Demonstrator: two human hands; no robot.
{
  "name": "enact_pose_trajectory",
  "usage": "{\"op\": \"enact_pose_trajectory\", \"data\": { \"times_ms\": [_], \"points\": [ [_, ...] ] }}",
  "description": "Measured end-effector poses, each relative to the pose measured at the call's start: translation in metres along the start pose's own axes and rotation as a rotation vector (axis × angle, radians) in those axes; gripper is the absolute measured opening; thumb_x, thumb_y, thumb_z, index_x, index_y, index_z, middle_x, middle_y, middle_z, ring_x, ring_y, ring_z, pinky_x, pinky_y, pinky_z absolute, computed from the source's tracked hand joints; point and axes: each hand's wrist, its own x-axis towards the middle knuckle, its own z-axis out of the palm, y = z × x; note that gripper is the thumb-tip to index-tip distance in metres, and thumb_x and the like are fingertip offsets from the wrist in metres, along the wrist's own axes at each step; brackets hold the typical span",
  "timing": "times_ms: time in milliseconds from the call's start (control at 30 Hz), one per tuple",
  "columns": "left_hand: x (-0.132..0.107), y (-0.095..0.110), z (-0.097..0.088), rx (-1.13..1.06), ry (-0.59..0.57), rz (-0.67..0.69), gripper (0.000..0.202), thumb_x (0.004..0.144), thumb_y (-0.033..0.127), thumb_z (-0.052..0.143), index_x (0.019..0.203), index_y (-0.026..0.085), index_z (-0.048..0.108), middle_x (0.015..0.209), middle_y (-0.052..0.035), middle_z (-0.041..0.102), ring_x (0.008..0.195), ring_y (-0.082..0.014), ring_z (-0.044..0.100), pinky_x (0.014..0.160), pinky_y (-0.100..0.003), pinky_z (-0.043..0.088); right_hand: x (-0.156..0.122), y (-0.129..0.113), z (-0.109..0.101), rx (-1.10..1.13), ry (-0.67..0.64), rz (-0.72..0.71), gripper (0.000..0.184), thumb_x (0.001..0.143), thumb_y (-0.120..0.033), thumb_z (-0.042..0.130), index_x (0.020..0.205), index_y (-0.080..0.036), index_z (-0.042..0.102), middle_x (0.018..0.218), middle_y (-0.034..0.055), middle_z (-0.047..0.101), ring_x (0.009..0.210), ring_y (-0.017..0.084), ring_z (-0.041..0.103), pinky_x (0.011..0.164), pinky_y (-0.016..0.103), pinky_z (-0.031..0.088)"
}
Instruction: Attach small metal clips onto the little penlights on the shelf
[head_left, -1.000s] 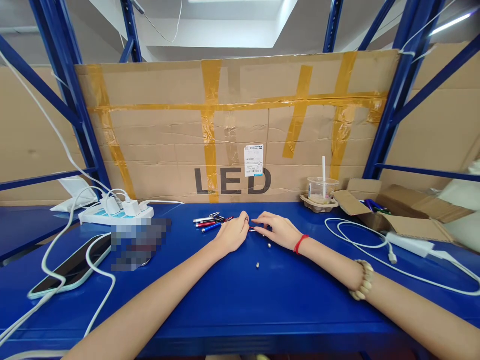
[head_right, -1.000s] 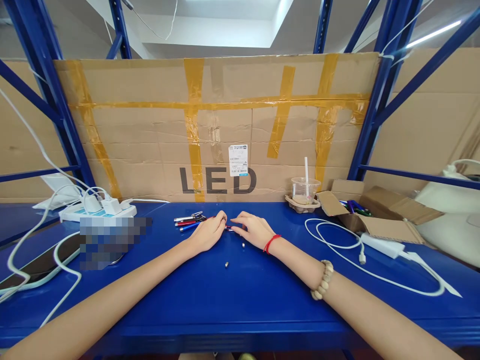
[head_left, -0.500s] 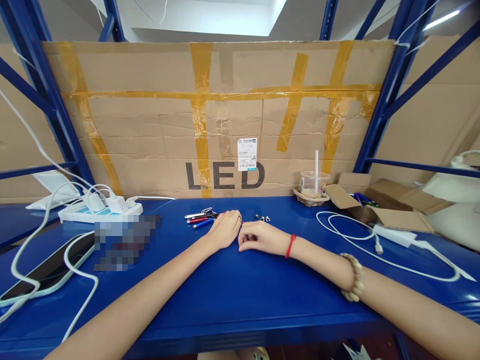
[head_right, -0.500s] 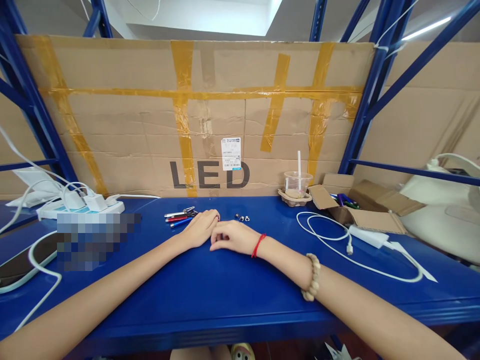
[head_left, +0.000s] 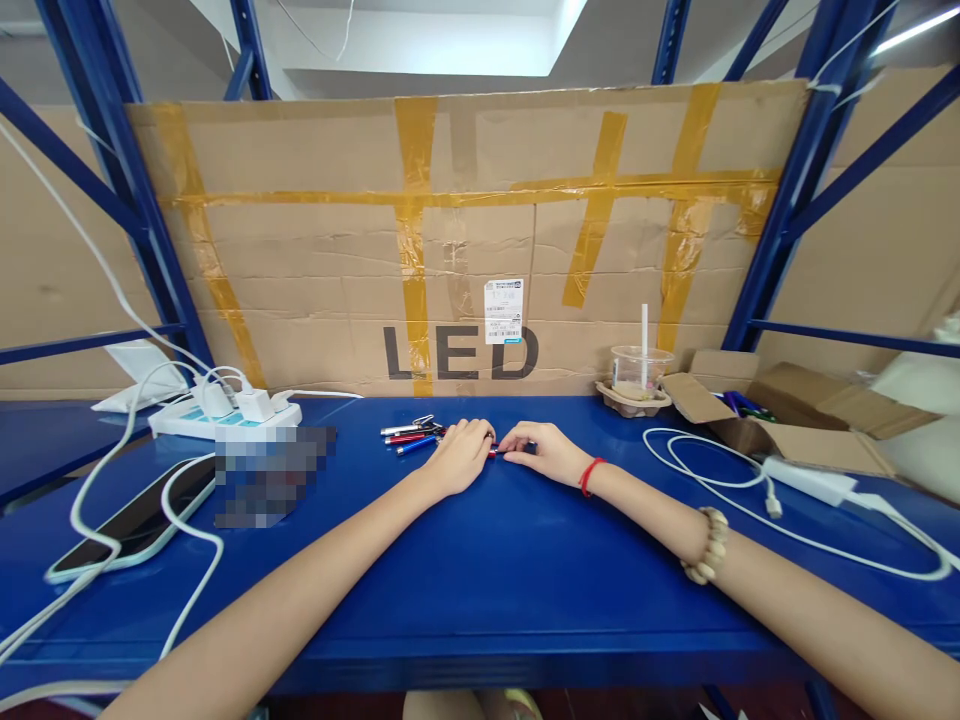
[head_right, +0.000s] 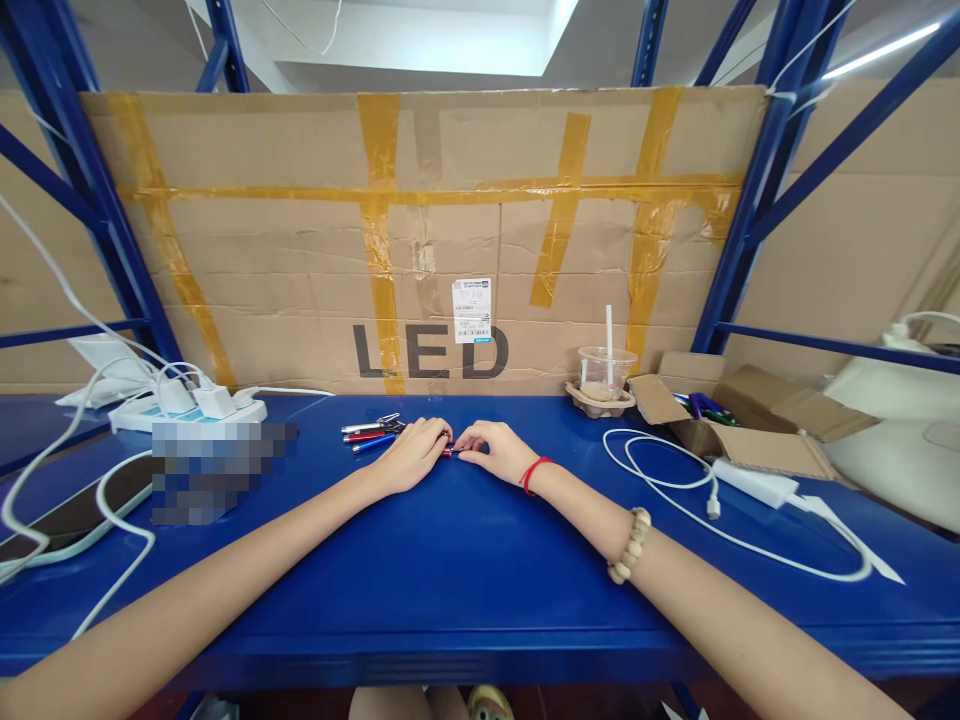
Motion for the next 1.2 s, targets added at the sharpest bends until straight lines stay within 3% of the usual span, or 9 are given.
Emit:
{"op": "enact_pose_trajectory", "data": {
  "times_ms": [167, 433, 533, 667, 767, 833, 967, 1200],
  "points": [
    [-0.002, 0.001, -0.002, 0.040, 0.078, 0.032, 0.025, 0.092, 0.028, 0.023, 0.093, 0.019, 0.047, 0.095, -0.0013, 0.054, 0.086, -0.0164, 0.045, 0.075, -0.031, 0.033, 0.001, 0.000, 0.002, -0.067, 0.043, 0.031, 0.017, 0.074, -0.021, 0.060, 0.090, -0.017, 0.063, 0.082, 0.0026, 0.059, 0.066, 0.011, 0.056, 0.066, 0.025, 0.047],
    [-0.001, 0.004, -0.003, 0.129, 0.076, -0.065, 0.030, 0.091, 0.033, 0.028, 0.090, 0.017, 0.053, 0.094, -0.0040, 0.055, 0.089, -0.0188, 0.047, 0.076, -0.033, 0.033, 0.002, 0.001, 0.000, -0.095, 0.039, 0.148, 0.012, 0.073, -0.028, 0.062, 0.078, -0.017, 0.066, 0.073, 0.0016, 0.064, 0.063, 0.012, 0.057, 0.062, 0.023, 0.046],
    [-0.002, 0.004, -0.002, 0.121, 0.114, -0.069, 0.025, 0.090, 0.034, 0.033, 0.098, 0.018, 0.051, 0.099, -0.0041, 0.054, 0.093, -0.0195, 0.047, 0.080, -0.034, 0.034, 0.002, 0.001, -0.001, -0.119, 0.062, 0.141, 0.008, 0.072, -0.024, 0.062, 0.074, -0.018, 0.066, 0.072, 0.0011, 0.065, 0.064, 0.012, 0.058, 0.062, 0.022, 0.046],
    [-0.002, 0.006, -0.003, 0.113, 0.187, -0.018, 0.034, 0.078, 0.047, 0.052, 0.095, 0.018, 0.050, 0.096, -0.0035, 0.054, 0.090, -0.0207, 0.047, 0.080, -0.035, 0.035, 0.003, 0.000, -0.005, -0.094, 0.236, 0.180, 0.007, 0.072, -0.021, 0.061, 0.074, -0.017, 0.067, 0.074, 0.0017, 0.067, 0.066, 0.012, 0.060, 0.065, 0.022, 0.046],
    [0.000, 0.004, -0.002, 0.057, 0.070, -0.010, 0.029, 0.079, 0.046, 0.051, 0.081, 0.018, 0.053, 0.085, -0.0020, 0.055, 0.082, -0.0189, 0.050, 0.074, -0.032, 0.037, 0.004, 0.002, -0.010, -0.003, 0.387, 0.288, 0.011, 0.073, -0.021, 0.060, 0.079, -0.016, 0.067, 0.077, 0.0026, 0.068, 0.068, 0.013, 0.061, 0.067, 0.023, 0.048],
    [0.001, 0.002, -0.001, -0.006, 0.020, -0.001, 0.025, 0.083, 0.041, 0.047, 0.079, 0.018, 0.054, 0.081, -0.0010, 0.056, 0.079, -0.0170, 0.051, 0.071, -0.029, 0.037, 0.005, 0.004, -0.011, 0.042, 0.423, 0.338, 0.013, 0.073, -0.021, 0.059, 0.081, -0.016, 0.068, 0.080, 0.0034, 0.068, 0.070, 0.014, 0.062, 0.068, 0.024, 0.048],
    [0.001, -0.001, -0.002, -0.088, 0.065, 0.067, 0.020, 0.083, 0.039, 0.048, 0.083, 0.020, 0.054, 0.082, 0.0010, 0.057, 0.082, -0.0157, 0.052, 0.072, -0.028, 0.036, 0.004, 0.004, -0.009, 0.101, 0.394, 0.368, 0.016, 0.072, -0.023, 0.059, 0.082, -0.014, 0.068, 0.079, 0.0046, 0.068, 0.067, 0.014, 0.060, 0.067, 0.025, 0.048],
    [-0.001, -0.003, 0.000, -0.362, 0.105, 0.039, 0.020, 0.079, 0.035, 0.056, 0.089, 0.021, 0.046, 0.079, 0.0036, 0.055, 0.073, -0.0122, 0.052, 0.062, -0.021, 0.037, 0.001, -0.010, -0.002, 0.224, 0.285, 0.220, 0.021, 0.070, -0.033, 0.061, 0.079, -0.015, 0.068, 0.077, 0.0037, 0.067, 0.064, 0.012, 0.055, 0.059, 0.024, 0.045]
  ]
}}
